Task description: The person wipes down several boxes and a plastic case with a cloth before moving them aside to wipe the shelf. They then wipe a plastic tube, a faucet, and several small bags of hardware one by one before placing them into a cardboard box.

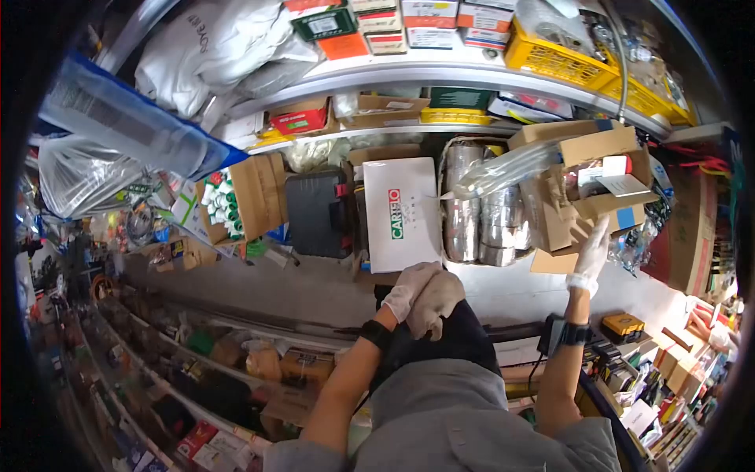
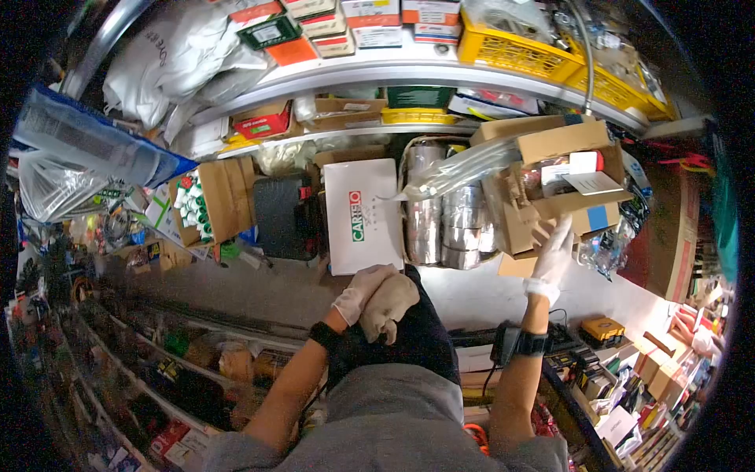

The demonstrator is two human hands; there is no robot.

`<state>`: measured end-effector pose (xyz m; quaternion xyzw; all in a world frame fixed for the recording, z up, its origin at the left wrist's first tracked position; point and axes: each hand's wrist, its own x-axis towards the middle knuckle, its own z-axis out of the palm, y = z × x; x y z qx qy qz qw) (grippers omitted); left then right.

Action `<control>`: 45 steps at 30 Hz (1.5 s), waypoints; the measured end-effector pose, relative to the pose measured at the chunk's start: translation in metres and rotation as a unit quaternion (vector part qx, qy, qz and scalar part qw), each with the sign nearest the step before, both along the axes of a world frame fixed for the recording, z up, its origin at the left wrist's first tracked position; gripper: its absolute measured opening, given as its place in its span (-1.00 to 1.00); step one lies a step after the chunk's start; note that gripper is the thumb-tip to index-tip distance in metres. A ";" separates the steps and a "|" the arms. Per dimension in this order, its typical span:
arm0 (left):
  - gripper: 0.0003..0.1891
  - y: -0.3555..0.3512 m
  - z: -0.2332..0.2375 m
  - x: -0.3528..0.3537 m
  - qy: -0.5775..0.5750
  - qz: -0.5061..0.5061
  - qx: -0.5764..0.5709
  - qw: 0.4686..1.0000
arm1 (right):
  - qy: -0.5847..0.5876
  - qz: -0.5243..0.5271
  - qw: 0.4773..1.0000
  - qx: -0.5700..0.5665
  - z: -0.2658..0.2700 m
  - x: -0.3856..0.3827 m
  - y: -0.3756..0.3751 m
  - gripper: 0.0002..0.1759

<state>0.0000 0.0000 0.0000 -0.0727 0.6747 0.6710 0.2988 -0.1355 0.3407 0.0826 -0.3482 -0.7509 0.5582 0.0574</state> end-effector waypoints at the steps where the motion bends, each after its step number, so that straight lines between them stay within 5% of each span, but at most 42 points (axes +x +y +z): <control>1: -0.69 -0.001 -0.012 0.006 -0.079 0.048 0.003 0.996 | 0.023 0.015 0.999 0.022 0.006 0.013 -0.006 -0.23; 3: -0.64 -0.028 -0.034 0.024 -0.301 0.156 0.024 0.940 | 0.056 0.037 0.998 -0.005 -0.043 0.048 -0.026 -0.41; 8: -0.59 -0.082 -0.125 0.090 -0.175 0.031 -0.123 0.976 | -0.170 0.260 0.936 -0.164 -0.108 0.101 -0.103 -0.58; 10: -0.48 -0.091 -0.139 0.100 -0.362 0.207 0.089 0.905 | -0.295 0.282 0.891 -0.200 -0.155 0.118 -0.129 -0.53; 12: -0.38 -0.097 -0.160 0.111 -0.406 0.289 0.150 0.854 | -0.391 0.279 0.852 -0.209 -0.201 0.133 -0.147 -0.40; 14: -0.31 -0.098 -0.114 0.082 -0.341 0.269 0.077 0.897 | -0.469 0.258 0.819 -0.208 -0.215 0.134 -0.169 -0.31; 18: -0.22 -0.103 -0.172 0.086 -0.241 0.314 0.123 0.910 | -0.461 0.235 0.818 -0.253 -0.247 0.137 -0.194 -0.34; 20: -0.15 -0.105 -0.173 0.084 -0.098 0.264 0.036 0.959 | -0.404 0.154 0.824 -0.367 -0.314 0.157 -0.182 -0.35; 22: -0.11 -0.111 -0.183 0.091 -0.026 0.210 -0.032 0.977 | -0.381 0.161 0.838 -0.356 -0.307 0.155 -0.186 -0.41; 24: -0.13 -0.119 -0.206 0.096 -0.008 0.165 -0.073 0.983 | -0.384 0.312 0.845 -0.201 -0.292 0.147 -0.188 -0.39; 25: -0.13 -0.123 -0.223 0.101 0.001 0.143 -0.094 0.985 | -0.323 0.290 0.895 -0.105 -0.324 0.165 -0.186 -0.36; 27: -0.18 -0.131 -0.266 0.109 -0.097 0.198 -0.047 0.974 | -0.305 0.310 0.896 -0.093 -0.320 0.168 -0.185 -0.30; 30: -0.25 -0.139 -0.214 0.076 -0.148 0.282 -0.086 0.944 | -0.286 0.321 0.901 -0.060 -0.306 0.167 -0.199 -0.15; 32: -0.29 -0.147 -0.170 0.056 -0.132 0.306 -0.092 0.938 | -0.296 0.272 0.905 -0.142 -0.281 0.153 -0.214 -0.34; 33: -0.30 -0.152 -0.164 0.052 -0.118 0.308 -0.088 0.940 | -0.341 0.252 0.862 -0.279 -0.305 0.145 -0.201 -0.32; 35: -0.38 -0.163 -0.156 0.043 -0.148 0.290 -0.064 0.943 | -0.309 0.221 0.876 -0.297 -0.248 0.124 -0.224 -0.24; 39: -0.46 -0.159 -0.155 0.038 -0.155 0.290 -0.063 0.942 | -0.339 0.195 0.862 -0.322 -0.249 0.110 -0.242 -0.20; 43: -0.41 -0.164 -0.097 0.035 -0.152 0.250 -0.142 0.946 | -0.269 0.283 0.865 -0.317 -0.241 0.116 -0.244 -0.33; 45: -0.42 -0.164 -0.091 0.055 -0.116 0.301 -0.090 0.942 | -0.206 0.315 0.881 -0.286 -0.237 0.132 -0.245 -0.37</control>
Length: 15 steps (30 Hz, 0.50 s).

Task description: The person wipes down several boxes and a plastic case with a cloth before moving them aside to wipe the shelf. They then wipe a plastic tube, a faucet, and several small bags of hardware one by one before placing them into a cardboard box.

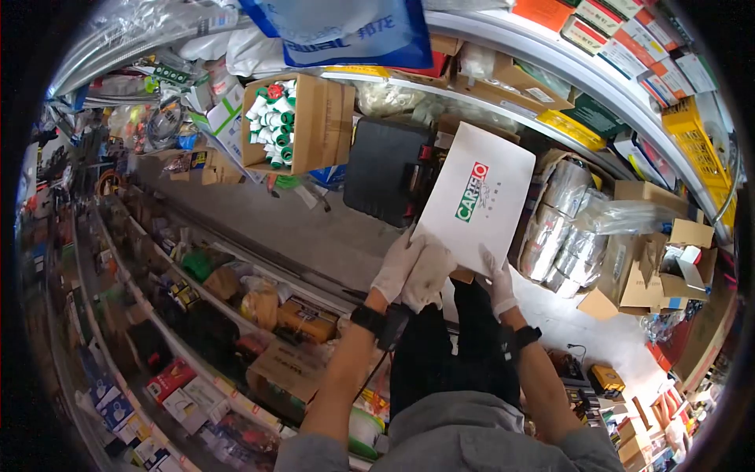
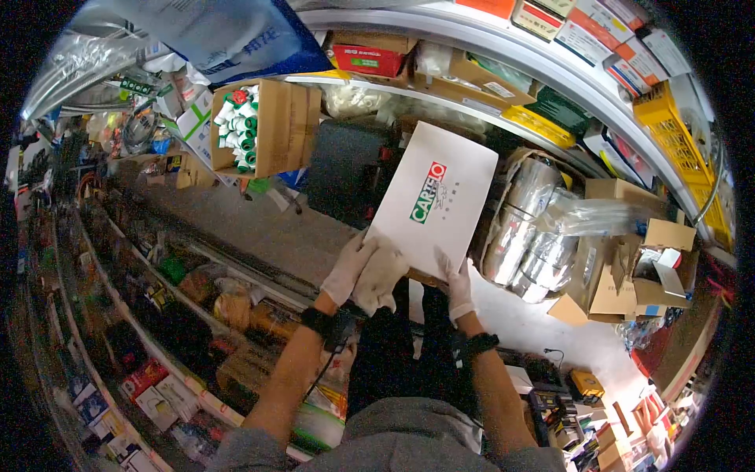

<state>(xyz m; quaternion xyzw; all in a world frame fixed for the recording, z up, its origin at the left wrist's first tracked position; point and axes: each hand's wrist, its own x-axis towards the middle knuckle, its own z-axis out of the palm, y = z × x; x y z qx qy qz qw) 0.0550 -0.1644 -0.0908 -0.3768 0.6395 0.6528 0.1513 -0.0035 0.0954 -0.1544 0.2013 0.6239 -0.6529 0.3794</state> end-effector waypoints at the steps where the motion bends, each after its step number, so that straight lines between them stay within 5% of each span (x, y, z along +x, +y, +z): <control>1: -0.44 -0.002 0.003 0.009 0.056 0.048 0.030 0.997 | 0.009 -0.013 1.000 -0.022 0.016 0.006 -0.010 -0.38; 4: -0.46 -0.018 0.048 0.031 -0.019 0.054 0.003 0.998 | 0.017 -0.031 0.999 -0.034 0.050 0.018 -0.039 -0.25; 5: -0.47 -0.027 0.036 0.046 -0.001 0.074 0.040 0.996 | 0.049 -0.052 0.992 -0.107 0.049 0.022 -0.049 -0.10; 11: -0.57 -0.072 0.010 0.096 0.017 0.201 0.063 0.977 | 0.087 0.062 0.991 -0.082 0.032 0.008 -0.125 0.05; 15: -0.54 -0.155 -0.051 0.106 0.058 0.194 0.049 0.978 | 0.095 0.138 0.985 -0.045 0.045 -0.020 -0.202 0.20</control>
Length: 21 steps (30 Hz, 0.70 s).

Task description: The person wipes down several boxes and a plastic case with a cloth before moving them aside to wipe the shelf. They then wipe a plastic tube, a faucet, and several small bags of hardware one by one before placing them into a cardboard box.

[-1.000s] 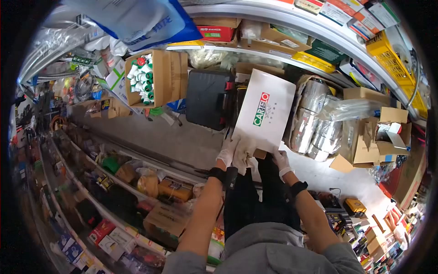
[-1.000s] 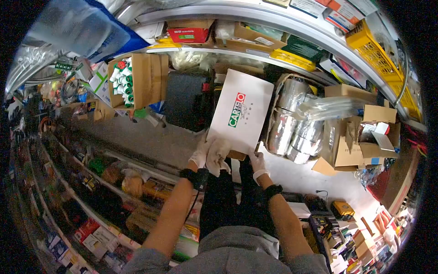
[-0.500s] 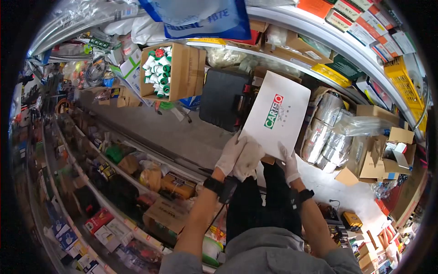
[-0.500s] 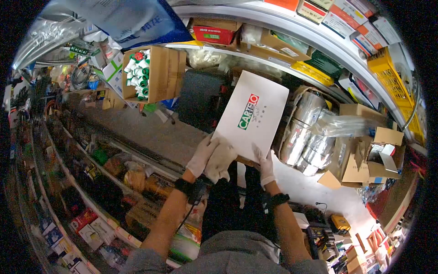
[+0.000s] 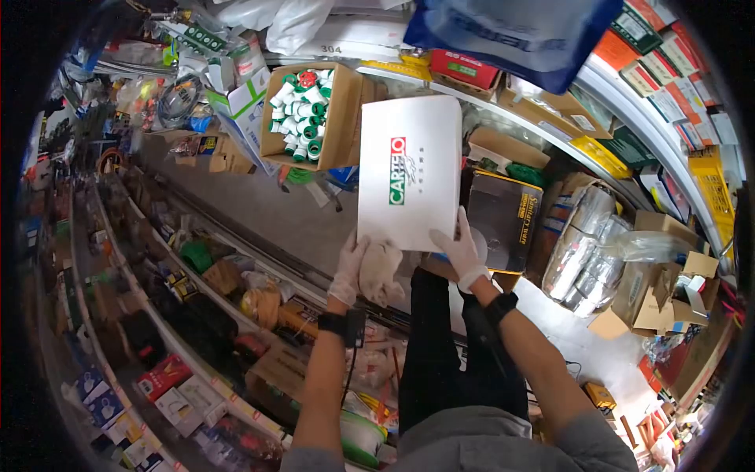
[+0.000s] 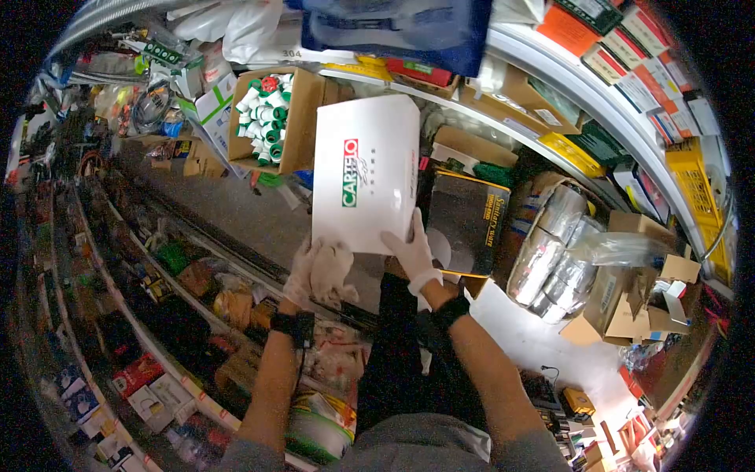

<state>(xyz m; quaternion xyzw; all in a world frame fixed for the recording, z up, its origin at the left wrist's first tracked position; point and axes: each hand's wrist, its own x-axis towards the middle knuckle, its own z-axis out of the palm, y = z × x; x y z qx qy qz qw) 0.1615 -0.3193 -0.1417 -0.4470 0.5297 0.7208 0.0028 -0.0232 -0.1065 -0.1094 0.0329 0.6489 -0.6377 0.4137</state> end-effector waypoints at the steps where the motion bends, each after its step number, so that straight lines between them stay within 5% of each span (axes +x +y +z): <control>1: -0.53 -0.022 -0.018 0.002 0.012 -0.003 -0.003 1.000 | -0.004 -0.002 1.000 -0.003 0.001 -0.004 -0.019 0.20; 5: -0.39 -0.093 -0.049 -0.012 0.011 -0.033 0.056 0.998 | -0.009 -0.059 0.993 -0.098 -0.036 -0.012 -0.079 0.11; 7: -0.34 -0.125 -0.081 -0.015 0.012 -0.017 0.127 0.992 | 0.038 -0.008 0.999 -0.002 -0.039 -0.017 -0.097 0.16; 8: -0.38 -0.134 -0.086 -0.017 0.017 -0.055 0.060 0.997 | 0.070 0.038 0.994 0.077 -0.024 -0.023 -0.103 0.19; 10: -0.45 -0.150 -0.094 -0.022 0.017 -0.119 -0.085 0.989 | 0.037 0.067 0.996 0.036 -0.027 -0.027 -0.112 0.22; 13: -0.57 -0.165 -0.111 -0.035 0.027 0.148 0.139 0.979 | 0.046 0.148 0.986 0.059 -0.042 -0.020 -0.103 0.09; 17: -0.53 -0.181 -0.135 -0.023 0.037 0.064 0.042 0.996 | 0.014 0.100 0.993 0.063 -0.068 0.022 -0.054 -0.07; 19: -0.49 -0.177 -0.112 -0.030 -0.048 -0.085 -0.190 0.977 | 0.005 0.058 0.993 0.105 -0.083 0.046 -0.009 -0.21; 21: -0.48 -0.168 -0.096 -0.040 -0.144 -0.077 -0.199 0.966 | 0.019 0.033 0.984 0.171 -0.098 0.067 0.044 -0.33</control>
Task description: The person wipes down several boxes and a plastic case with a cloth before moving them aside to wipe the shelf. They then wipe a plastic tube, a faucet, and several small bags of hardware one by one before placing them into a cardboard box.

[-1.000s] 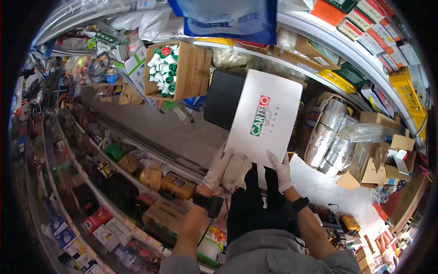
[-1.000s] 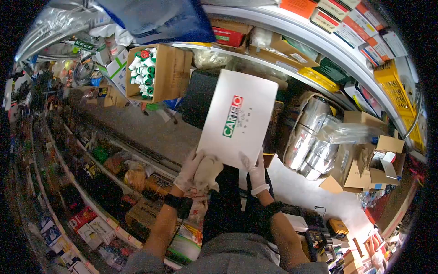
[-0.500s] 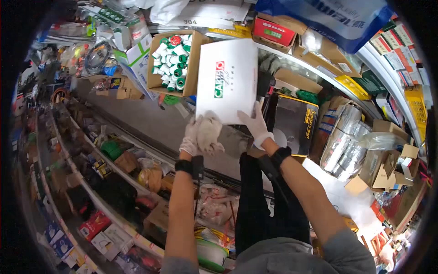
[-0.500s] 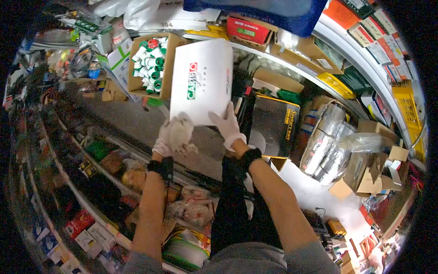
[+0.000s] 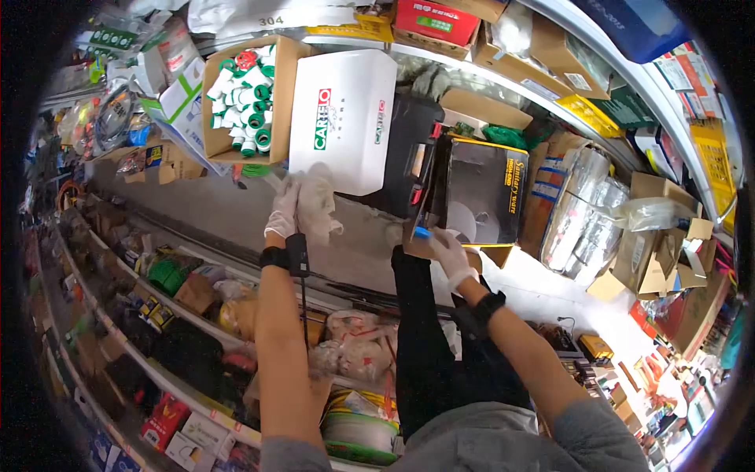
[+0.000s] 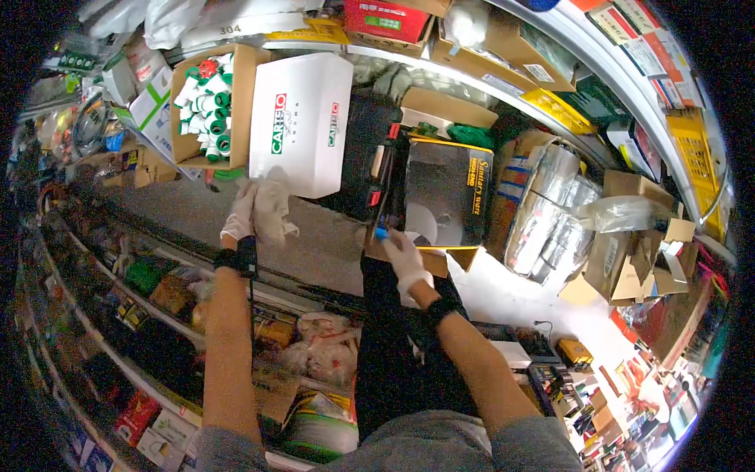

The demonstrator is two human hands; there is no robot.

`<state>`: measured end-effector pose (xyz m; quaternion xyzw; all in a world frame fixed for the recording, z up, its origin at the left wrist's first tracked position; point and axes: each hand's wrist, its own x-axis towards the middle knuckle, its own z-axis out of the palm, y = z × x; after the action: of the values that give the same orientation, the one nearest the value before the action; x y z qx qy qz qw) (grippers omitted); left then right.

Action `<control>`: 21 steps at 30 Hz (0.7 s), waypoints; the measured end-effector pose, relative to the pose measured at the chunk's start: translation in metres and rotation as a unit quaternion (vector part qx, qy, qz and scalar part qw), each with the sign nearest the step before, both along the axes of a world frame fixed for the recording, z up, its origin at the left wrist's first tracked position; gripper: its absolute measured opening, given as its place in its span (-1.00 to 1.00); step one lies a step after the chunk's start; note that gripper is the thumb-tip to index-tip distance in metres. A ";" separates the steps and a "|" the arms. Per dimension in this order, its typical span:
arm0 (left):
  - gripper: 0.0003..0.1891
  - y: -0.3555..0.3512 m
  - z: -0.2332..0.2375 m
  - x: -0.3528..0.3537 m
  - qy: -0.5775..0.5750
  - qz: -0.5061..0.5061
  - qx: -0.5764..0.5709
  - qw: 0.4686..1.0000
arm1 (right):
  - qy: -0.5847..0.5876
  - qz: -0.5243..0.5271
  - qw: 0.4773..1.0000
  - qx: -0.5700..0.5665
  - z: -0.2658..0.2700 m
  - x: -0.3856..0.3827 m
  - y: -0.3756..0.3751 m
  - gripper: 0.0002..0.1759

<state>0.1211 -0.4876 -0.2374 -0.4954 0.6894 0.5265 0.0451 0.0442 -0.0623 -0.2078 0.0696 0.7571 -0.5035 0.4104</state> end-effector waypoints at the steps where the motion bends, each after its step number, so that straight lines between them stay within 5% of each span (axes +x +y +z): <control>1: -0.48 0.005 0.007 -0.003 0.037 -0.006 0.012 0.999 | 0.023 0.002 0.998 0.054 -0.005 0.007 0.026 -0.38; 4: -0.47 0.002 -0.010 0.002 0.086 0.006 0.047 0.995 | -0.042 -0.097 0.990 0.096 -0.058 0.032 0.101 -0.56; 6: -0.47 0.003 -0.011 0.003 0.098 0.024 0.067 0.993 | -0.143 -0.173 0.969 0.106 -0.044 0.020 0.116 -0.60; 8: -0.44 0.016 0.010 -0.004 0.087 0.085 0.087 0.989 | -0.204 -0.218 0.949 0.105 -0.046 0.009 0.130 -0.57; 12: -0.40 0.035 0.023 0.000 0.087 0.050 0.054 0.993 | -0.311 -0.290 0.903 0.063 -0.053 -0.013 0.142 -0.51; 14: -0.38 0.040 0.014 0.012 0.067 0.132 0.102 0.984 | -0.331 -0.334 0.882 0.019 -0.056 -0.026 0.137 -0.47; 19: -0.42 0.099 0.062 0.033 0.048 0.048 0.146 0.987 | -0.329 -0.363 0.864 -0.114 -0.108 -0.040 0.143 -0.26; 21: -0.45 0.137 0.070 0.039 0.040 0.036 0.185 0.981 | -0.385 -0.520 0.750 -0.137 -0.086 -0.053 0.126 -0.23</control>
<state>0.1605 -0.3510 -0.1679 -0.4816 0.5632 0.6656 0.0887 -0.0085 0.0637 -0.2935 0.5837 0.3042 -0.6680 0.3472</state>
